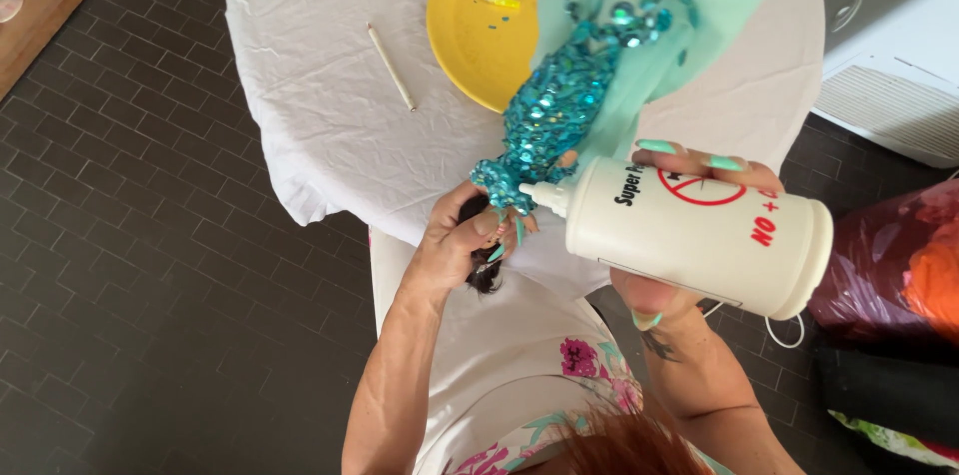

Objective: Decorating a doll's dress with sequins and glue.

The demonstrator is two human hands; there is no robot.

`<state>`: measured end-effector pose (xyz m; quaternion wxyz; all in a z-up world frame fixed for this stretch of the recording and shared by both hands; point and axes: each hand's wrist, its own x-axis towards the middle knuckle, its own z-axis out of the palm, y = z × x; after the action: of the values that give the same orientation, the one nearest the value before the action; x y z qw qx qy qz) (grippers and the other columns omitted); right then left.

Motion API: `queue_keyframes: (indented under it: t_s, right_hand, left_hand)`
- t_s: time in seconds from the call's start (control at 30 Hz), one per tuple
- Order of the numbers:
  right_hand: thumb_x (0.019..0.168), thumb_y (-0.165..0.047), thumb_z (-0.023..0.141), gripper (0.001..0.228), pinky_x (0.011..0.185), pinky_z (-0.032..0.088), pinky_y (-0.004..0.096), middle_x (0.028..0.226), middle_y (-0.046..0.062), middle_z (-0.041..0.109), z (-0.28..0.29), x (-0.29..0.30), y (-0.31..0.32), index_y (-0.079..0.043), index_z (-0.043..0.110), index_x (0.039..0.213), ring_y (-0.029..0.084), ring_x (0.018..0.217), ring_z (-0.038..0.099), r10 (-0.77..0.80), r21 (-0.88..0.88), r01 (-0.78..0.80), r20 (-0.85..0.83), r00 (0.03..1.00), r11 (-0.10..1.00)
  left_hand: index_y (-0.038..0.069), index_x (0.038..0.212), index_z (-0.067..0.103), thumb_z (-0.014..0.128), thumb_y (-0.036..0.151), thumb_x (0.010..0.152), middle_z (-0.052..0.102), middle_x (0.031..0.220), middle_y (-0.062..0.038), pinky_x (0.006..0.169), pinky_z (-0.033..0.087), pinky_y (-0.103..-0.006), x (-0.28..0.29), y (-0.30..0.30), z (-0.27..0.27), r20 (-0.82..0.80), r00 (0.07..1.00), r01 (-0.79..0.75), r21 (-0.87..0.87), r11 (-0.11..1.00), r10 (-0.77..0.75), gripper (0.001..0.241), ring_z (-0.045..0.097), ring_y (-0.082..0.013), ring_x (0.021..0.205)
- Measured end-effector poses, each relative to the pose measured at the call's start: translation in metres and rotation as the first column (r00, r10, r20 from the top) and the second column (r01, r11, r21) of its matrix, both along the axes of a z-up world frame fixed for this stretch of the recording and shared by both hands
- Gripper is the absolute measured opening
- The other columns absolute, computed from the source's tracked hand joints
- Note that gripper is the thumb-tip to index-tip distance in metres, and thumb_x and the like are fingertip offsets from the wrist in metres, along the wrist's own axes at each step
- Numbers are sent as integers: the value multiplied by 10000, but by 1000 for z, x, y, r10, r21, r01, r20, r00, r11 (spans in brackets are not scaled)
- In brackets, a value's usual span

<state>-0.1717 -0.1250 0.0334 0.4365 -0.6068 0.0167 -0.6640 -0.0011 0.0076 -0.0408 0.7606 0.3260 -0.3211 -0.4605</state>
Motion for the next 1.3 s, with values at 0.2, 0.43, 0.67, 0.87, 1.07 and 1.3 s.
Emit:
queue_keyframes:
  t_s: [0.2,0.43,0.67,0.87,1.07,1.3]
  right_hand:
    - [778,-770,879,1097,1314,620,459,1415,156,715,-2,0,-5,-169,443,1584,256,1341,752,67,19,-66,-11,998,998]
    - [819,-765,866,1085,1264,656,482,1447,115,675,-5,2,-6,-158,424,1603,240,1330,754,49,2,-49,20,999,999]
    - [807,-773,872,1072,1284,625,494,1397,206,736,-7,-2,-8,-178,441,1587,316,1256,773,58,7,-58,-11,998,998]
    - [789,-783,870,1090,1244,622,495,1366,175,733,-10,0,-11,-194,438,1598,292,1239,775,61,-6,-61,7,998,998]
    - [805,-786,878,1081,1233,618,454,1375,176,711,0,2,-3,-159,445,1572,310,1287,760,-1,46,1,15,1000,999]
    - [939,-837,605,1080,1092,605,531,1591,64,448,8,6,-8,-59,384,1655,320,1201,675,-222,-147,235,102,970,961]
  left_hand:
    - [-32,1211,654,606,82,1032,685,922,-221,717,574,-398,1,-1,8,94,995,43,-55,998,-37,218,681,-285,725]
    - [-12,1155,636,616,77,1078,589,848,-130,830,612,-474,0,-1,4,59,997,50,-32,998,-48,119,764,-367,914]
    - [2,1087,603,590,59,1056,518,787,-64,947,659,-546,-1,-3,16,58,997,46,-95,994,-40,66,556,-238,689]
    - [4,1166,657,628,85,1041,512,819,-83,689,517,-372,3,0,13,66,995,78,-9,997,-77,152,770,-345,940]
    - [1,1115,624,610,96,1066,517,767,-83,740,535,-385,1,0,10,78,995,63,-24,998,-61,108,779,-376,929]
    - [17,1163,649,666,123,1125,590,879,-98,652,512,-371,0,0,9,75,996,45,-64,997,-40,114,580,-213,739]
